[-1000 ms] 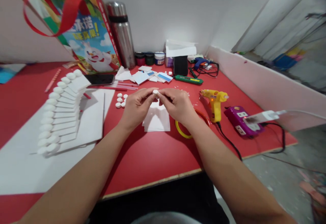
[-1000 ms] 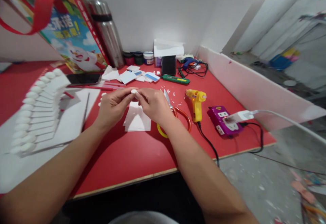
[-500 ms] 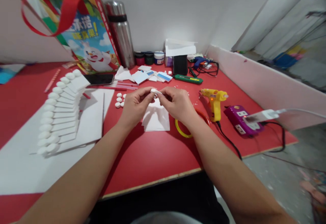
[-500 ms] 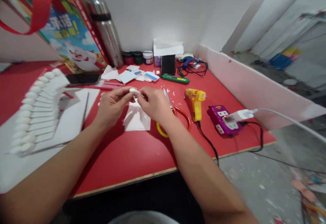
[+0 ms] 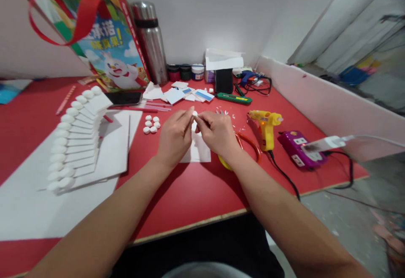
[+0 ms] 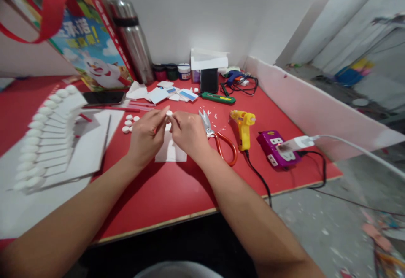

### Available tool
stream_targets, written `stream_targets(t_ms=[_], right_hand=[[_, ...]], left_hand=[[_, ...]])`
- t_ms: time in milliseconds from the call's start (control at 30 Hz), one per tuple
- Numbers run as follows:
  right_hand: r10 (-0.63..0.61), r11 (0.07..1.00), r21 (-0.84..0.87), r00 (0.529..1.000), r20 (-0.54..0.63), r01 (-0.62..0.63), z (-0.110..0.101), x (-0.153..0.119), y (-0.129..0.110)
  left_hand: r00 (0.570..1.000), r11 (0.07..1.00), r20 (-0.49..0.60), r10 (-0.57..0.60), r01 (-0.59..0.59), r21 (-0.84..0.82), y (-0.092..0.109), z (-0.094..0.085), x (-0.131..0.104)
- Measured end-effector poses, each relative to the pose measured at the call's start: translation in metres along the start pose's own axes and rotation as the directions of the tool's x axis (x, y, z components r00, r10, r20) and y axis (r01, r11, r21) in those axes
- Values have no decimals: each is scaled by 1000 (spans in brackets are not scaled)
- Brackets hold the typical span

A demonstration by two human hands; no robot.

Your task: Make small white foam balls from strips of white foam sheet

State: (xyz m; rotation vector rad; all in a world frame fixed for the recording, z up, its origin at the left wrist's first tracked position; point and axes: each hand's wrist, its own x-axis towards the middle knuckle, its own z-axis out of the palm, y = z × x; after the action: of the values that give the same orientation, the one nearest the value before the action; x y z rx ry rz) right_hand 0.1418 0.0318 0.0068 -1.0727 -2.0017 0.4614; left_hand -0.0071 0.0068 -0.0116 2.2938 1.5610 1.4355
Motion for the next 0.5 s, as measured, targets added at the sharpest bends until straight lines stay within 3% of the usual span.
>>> stream_targets(t_ms=[167,233,333,400,500], right_hand=[[75,985,150,994,82,-87,-7,6,11],[82,971,213,986,145,-112,-11,8,14],[86,944,293,969,232,-154,-14,10,19],[85,935,313,961,265,-168,-15,10,20],[87,936,306,957,277,-173,-14,10,19]], left_hand=[[991,960,81,-106,123,-251,-3,-6,2],[968,866,124,-220,252,-432,-5,-9,5],[895,659,261,-361,443,-608,-10,-11,8],[869,591,320,-377,492,-640,-13,-11,9],[884,615,331,-331,468,-635,-15,-11,9]])
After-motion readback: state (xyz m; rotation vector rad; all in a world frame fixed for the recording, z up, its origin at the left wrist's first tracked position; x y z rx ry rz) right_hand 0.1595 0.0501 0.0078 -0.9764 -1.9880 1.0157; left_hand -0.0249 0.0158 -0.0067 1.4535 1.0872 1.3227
